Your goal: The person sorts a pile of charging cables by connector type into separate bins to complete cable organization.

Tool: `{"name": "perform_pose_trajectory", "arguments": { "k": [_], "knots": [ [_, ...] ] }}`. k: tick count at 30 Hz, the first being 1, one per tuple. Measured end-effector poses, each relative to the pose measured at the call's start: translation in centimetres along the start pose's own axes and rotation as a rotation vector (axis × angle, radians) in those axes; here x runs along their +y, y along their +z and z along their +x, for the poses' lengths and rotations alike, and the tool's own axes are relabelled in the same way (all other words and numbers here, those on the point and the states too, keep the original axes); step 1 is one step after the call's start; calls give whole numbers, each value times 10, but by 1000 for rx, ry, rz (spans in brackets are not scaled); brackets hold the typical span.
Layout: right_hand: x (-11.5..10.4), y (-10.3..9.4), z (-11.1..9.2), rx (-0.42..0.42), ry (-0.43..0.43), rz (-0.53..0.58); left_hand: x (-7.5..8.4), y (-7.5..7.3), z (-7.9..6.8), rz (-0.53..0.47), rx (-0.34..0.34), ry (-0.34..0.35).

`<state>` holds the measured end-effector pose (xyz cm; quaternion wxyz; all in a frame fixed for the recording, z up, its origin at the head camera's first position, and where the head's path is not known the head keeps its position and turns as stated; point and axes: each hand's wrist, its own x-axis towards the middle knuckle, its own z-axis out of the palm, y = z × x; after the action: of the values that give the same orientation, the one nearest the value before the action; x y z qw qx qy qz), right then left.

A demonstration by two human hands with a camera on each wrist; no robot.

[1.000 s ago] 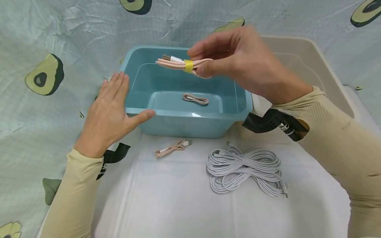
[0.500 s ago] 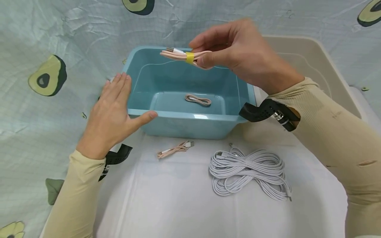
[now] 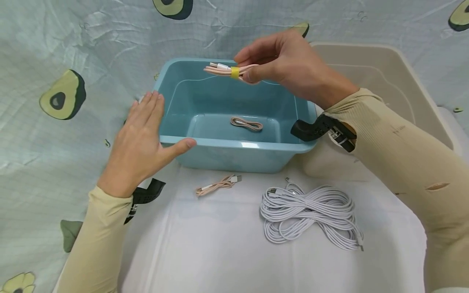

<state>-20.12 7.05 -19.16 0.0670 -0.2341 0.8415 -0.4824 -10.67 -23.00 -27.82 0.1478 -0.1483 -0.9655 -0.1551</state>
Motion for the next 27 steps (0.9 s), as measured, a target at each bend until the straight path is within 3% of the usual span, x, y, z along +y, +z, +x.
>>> {"name": "perform_pose_trajectory", "arguments": {
  "k": [16,27],
  "knots": [
    [21,4,21,-13,44,60,1,-1,0,1,-5,-8],
    [29,12,25,-28,73,2,1,-1,0,-3,-7,-13]
  ]
}}
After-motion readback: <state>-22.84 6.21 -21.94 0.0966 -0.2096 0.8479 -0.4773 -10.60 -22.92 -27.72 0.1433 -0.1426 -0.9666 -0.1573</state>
